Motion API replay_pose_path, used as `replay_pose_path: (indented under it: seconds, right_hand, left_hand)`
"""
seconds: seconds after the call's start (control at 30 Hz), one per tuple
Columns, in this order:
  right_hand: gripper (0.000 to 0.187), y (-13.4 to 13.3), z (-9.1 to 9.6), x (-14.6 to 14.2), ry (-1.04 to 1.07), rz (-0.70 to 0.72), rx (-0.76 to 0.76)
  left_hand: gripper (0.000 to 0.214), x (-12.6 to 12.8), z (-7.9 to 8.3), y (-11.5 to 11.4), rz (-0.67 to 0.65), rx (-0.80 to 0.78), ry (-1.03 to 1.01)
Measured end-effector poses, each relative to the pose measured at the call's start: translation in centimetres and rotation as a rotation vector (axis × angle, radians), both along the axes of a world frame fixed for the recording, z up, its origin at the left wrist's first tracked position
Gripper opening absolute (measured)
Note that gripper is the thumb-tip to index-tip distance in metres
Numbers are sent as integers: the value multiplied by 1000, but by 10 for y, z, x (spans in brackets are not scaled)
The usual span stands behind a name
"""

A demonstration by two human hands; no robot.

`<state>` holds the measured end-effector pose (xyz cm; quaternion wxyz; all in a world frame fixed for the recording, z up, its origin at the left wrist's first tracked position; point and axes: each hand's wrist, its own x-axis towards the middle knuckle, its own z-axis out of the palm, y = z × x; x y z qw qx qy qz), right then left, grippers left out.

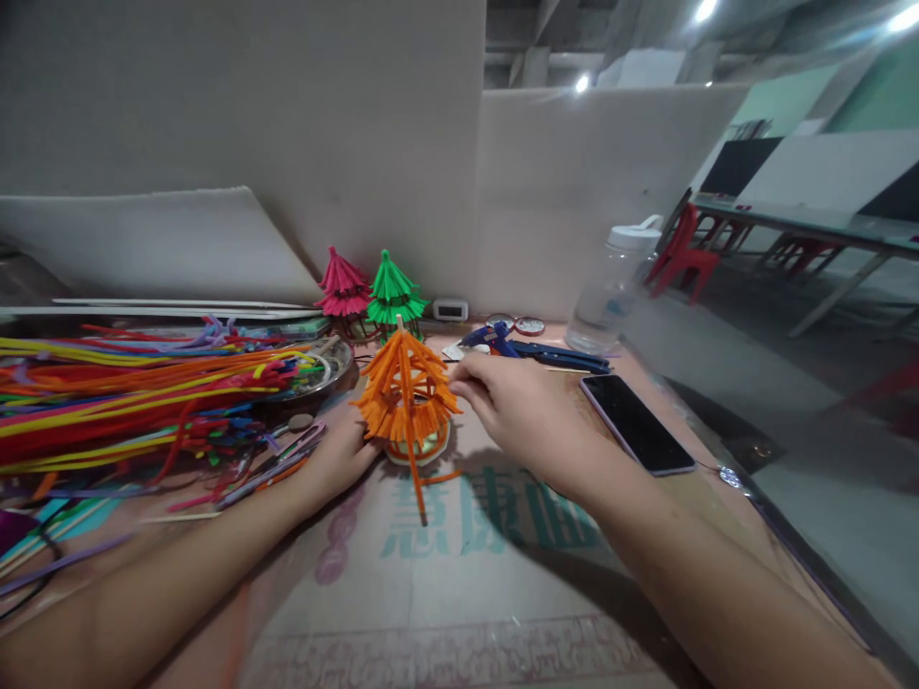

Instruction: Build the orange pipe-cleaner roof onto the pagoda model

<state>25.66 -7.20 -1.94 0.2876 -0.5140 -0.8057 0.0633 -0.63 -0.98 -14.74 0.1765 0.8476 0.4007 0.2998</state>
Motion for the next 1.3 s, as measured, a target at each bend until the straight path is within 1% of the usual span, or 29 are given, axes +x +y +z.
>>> replay_pose_path:
  seconds: [0.07,0.13,0.23,0.3,0.37,0.47,0.53,0.6,0.7,0.73,0.8,0.87,0.93,1.0,1.07,1.13,1.2,1.3]
  right_hand:
    - [14,0,-12,16,10,14,-91]
    - [18,0,-28,36,-54,-5,-187]
    - [35,-3,-54,67,-207,-31,-325]
    - [41,-6,-69,85,-271,-21,-372]
    - [41,-8,-80,96,-308,-30,-381]
    - [42,-7,-87,101,-379,-106,-363]
    - [48,-5,-88,99,-437,-163,-390]
    - [56,-3,-89,95,-458,-184,-421]
    - [62,-2,-95,94,-362,-210,-389]
    - [59,-2,-97,96,-312,-228,-377]
    - [49,-4,-100,102,-219,-286,-367]
    - [39,-8,-97,108,-120,-316,-361]
    - [34,-15,-88,113,3,-274,-370]
    - [35,-25,-74,115,117,-155,-426]
    - [40,-34,-57,114,173,6,-520]
    - [49,-40,-41,109,144,159,-601]
    - [58,-40,-28,104,80,270,-653]
    - [59,-33,-18,95,8,335,-697]
  left_hand:
    - [18,-1,-3,0,6,0,-9]
    - [18,-2,-7,1,9,1,-19]
    - [19,-3,-11,2,2,6,-28]
    - [18,-3,-12,3,-7,12,-28]
    - [18,-3,-12,3,-9,16,-26]
    - [18,-4,-11,2,-1,17,-28]
    - [19,-3,-10,2,4,17,-36]
    - [22,-2,-7,2,10,19,-54]
    - [36,2,0,-1,-3,18,-89]
    - [42,3,2,-2,-17,13,-99]
    - [51,5,7,-5,-42,0,-115]
    - [55,7,11,-8,-49,-19,-132]
    - [56,7,13,-9,-55,-45,-152]
    - [53,8,14,-9,-65,-65,-171]
    - [52,8,12,-9,-74,-70,-174]
    - [53,7,10,-7,-69,-66,-170]
    - [56,5,7,-6,-60,-48,-156]
    - [56,4,6,-4,-43,-2,-105]
